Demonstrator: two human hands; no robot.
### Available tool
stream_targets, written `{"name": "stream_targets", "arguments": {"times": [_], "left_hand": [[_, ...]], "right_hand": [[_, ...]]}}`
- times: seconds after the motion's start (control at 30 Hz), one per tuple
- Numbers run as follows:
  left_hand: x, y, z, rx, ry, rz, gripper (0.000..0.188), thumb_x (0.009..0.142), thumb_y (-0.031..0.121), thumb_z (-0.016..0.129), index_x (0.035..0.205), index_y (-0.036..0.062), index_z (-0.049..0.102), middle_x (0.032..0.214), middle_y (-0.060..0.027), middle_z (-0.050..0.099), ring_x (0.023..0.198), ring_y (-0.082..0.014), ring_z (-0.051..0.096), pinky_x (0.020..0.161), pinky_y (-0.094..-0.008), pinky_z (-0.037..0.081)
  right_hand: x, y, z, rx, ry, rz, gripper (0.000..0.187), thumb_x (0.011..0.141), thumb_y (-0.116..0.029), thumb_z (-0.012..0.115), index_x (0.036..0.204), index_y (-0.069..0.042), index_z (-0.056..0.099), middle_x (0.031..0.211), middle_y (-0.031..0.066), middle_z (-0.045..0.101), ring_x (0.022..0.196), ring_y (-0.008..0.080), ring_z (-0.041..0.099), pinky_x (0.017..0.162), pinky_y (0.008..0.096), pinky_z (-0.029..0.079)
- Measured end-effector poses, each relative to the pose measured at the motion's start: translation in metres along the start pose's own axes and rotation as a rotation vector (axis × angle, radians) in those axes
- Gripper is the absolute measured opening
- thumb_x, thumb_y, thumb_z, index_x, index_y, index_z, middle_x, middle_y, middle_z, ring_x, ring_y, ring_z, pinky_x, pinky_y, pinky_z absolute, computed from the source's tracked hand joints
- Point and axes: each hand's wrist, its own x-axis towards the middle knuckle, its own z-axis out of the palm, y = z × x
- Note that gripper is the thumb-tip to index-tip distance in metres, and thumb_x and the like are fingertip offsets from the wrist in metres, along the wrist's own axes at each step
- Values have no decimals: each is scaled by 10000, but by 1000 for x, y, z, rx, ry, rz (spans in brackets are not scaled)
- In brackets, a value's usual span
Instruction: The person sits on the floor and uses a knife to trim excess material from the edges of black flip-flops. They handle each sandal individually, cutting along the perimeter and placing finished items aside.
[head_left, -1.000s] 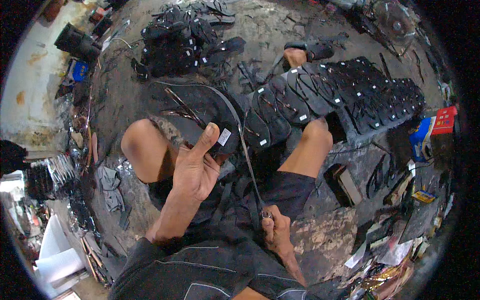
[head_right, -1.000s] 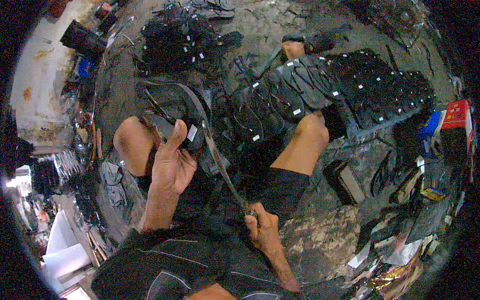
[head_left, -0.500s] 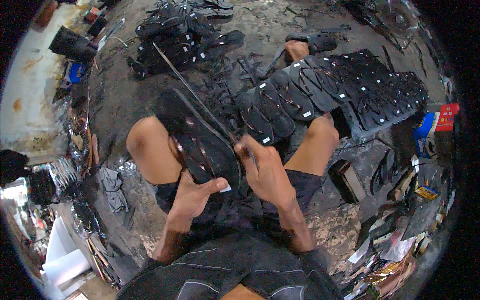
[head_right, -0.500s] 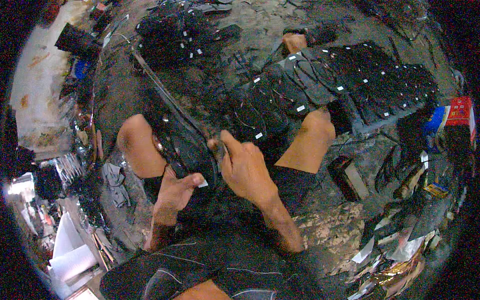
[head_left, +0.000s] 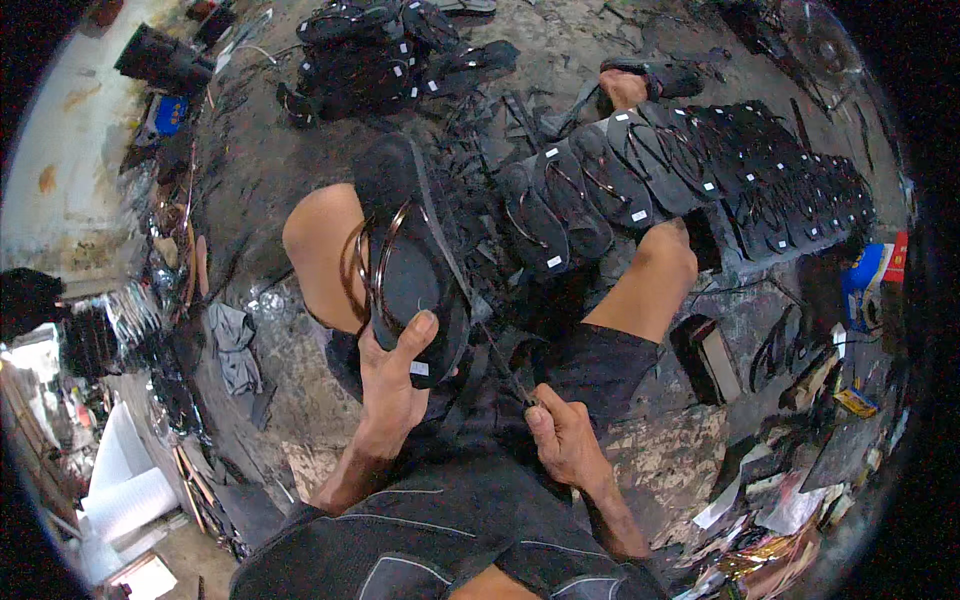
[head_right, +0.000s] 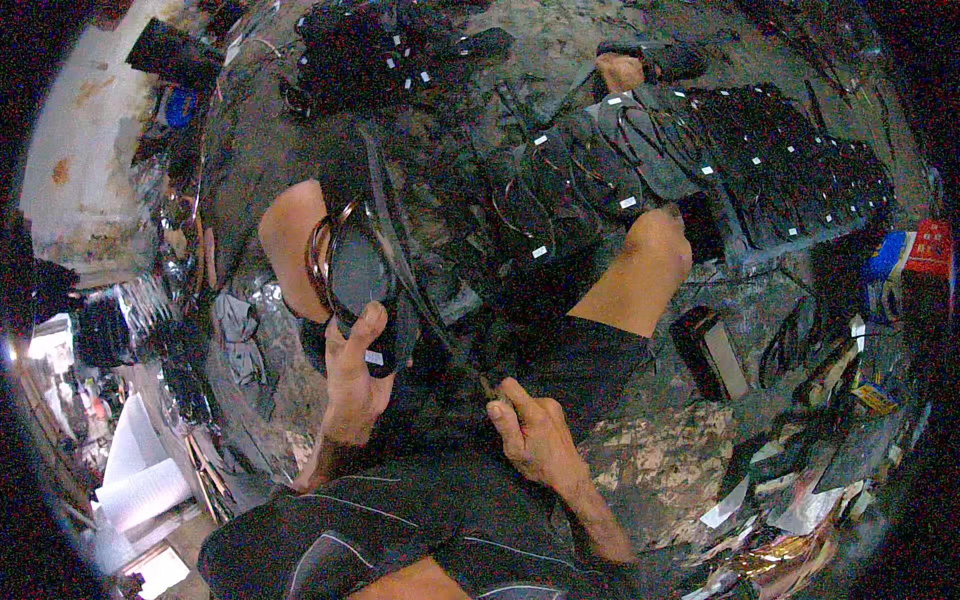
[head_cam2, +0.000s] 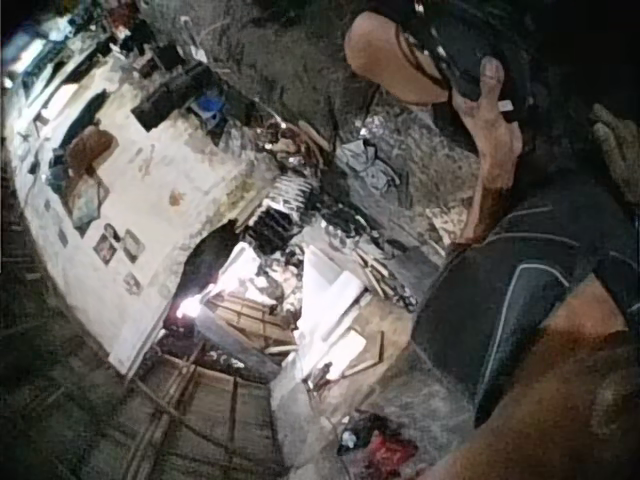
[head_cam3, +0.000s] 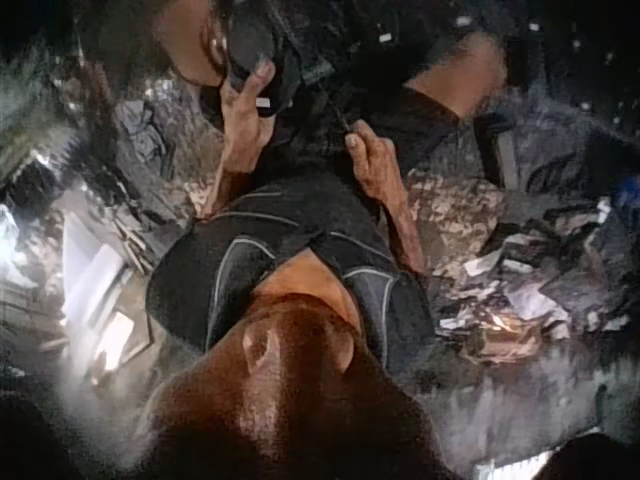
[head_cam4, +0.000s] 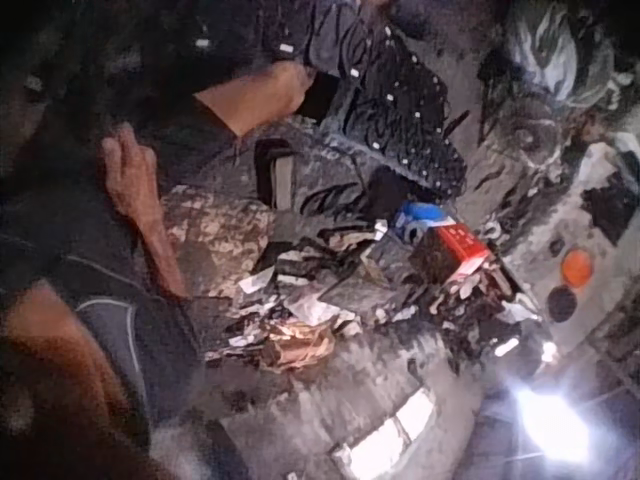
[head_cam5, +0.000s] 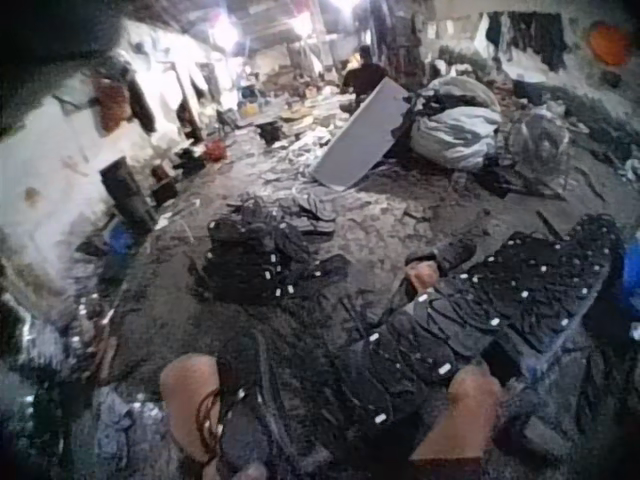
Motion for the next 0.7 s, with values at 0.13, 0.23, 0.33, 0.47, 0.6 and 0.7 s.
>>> {"name": "stream_targets", "arguments": {"times": [0.13,0.23,0.33,0.47,0.6,0.7], "left_hand": [[1,1,-2,64,-44,-72,516,872,175,775,1297,37,516,1068,-98,695,906,-242,717,667,-416,622],[2,4,0,19,-7,-66,533,870,150,763,1322,58,495,1045,-100,686,910,-248,714,706,-416,629],[-8,9,10,-68,128,-43,537,857,128,787,1306,-28,540,1071,-121,685,834,-222,724,620,-358,625],[-12,-15,-29,144,51,-94,525,833,73,795,1297,-24,569,1159,-126,661,1007,-238,702,867,-362,591],[-7,6,-5,468,18,55,470,815,109,827,1220,-40,641,1258,-125,641,1107,-236,671,1019,-351,508],[-1,33,-11,608,-290,203,768,775,150,850,1417,-44,477,1404,-108,554,1181,-232,604,1060,-351,450]], "right_hand": [[55,12,2,-41,80,-95,188,1035,-250,539,1017,-64,550,685,223,603,661,456,626,570,519,453],[119,9,17,-126,225,-197,209,1021,-298,576,1031,-90,566,719,229,632,680,450,639,586,530,471],[184,1,34,-120,302,-286,195,1016,-243,568,1060,-54,578,744,235,614,705,447,631,614,524,466],[287,3,21,-35,823,-790,284,1051,-289,535,1072,-13,601,735,144,612,661,317,627,647,439,473],[251,-47,13,743,247,-298,382,1079,-365,508,1068,-2,625,806,1,615,723,115,568,672,315,467],[188,-55,11,691,307,-373,321,1022,-323,644,1086,-9,643,825,-48,597,750,45,487,652,256,435]]}}
